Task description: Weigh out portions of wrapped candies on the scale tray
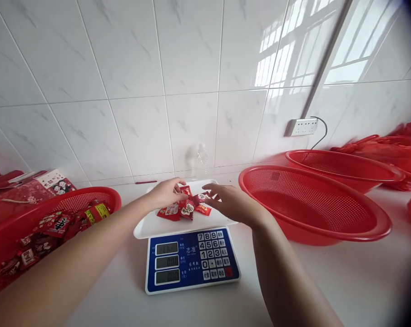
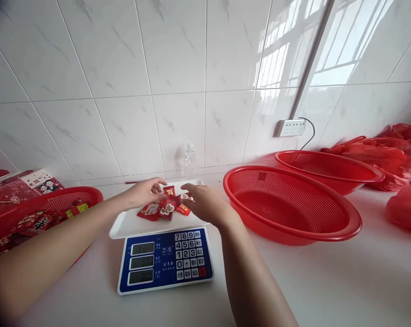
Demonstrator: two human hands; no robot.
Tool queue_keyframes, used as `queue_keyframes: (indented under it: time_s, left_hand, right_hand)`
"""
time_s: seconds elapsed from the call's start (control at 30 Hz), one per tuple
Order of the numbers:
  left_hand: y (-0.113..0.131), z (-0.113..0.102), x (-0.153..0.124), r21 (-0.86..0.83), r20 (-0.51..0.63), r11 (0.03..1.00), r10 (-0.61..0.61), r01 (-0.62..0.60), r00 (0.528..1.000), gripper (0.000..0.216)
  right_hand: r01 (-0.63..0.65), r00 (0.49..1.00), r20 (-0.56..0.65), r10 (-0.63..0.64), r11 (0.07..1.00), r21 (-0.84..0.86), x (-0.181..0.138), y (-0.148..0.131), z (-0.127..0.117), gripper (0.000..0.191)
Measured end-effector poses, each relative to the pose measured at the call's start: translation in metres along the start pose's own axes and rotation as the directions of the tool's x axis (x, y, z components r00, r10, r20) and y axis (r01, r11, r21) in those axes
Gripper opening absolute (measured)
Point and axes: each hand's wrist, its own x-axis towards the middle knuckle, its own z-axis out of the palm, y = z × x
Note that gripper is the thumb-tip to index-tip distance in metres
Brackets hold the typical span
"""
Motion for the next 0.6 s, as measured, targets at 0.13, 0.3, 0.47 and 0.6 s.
queue_keyframes:
  time_s: [0.13, 0.3, 0.47, 0.6]
  left_hand:
    - [0.004, 0.022, 0.007, 0.145, 0.144, 0.959, 0.223, -0.243, 0.964, 0.028]
    - [-0.001, 0.033, 0.003, 0.182, 0.151, 0.938, 0.27, -0.295, 0.951, 0.03]
    - [-0.003, 0.037, -0.002, 0.235, 0.057, 0.959, 0.15, -0.159, 0.987, 0.032]
    - [0.004, 0.035, -0.007, 0.231, -0.028, 0.972, 0.05, -0.042, 0.998, 0.034]
  right_hand:
    - [-0.011, 1.0, -0.01, 0.011, 1.0, -0.011, 0.004, 0.012, 0.0, 0.036]
    - [0.003, 1.0, 0.014, -0.003, 0.999, -0.041, 0.013, 0.026, 0.009, 0.032]
    - [0.006, 0.992, 0.123, 0.001, 0.999, -0.054, 0.021, 0.024, 0.021, 0.031]
    - [0.065, 0.982, 0.181, -0.062, 0.998, -0.012, 0.022, 0.016, 0.025, 0.025]
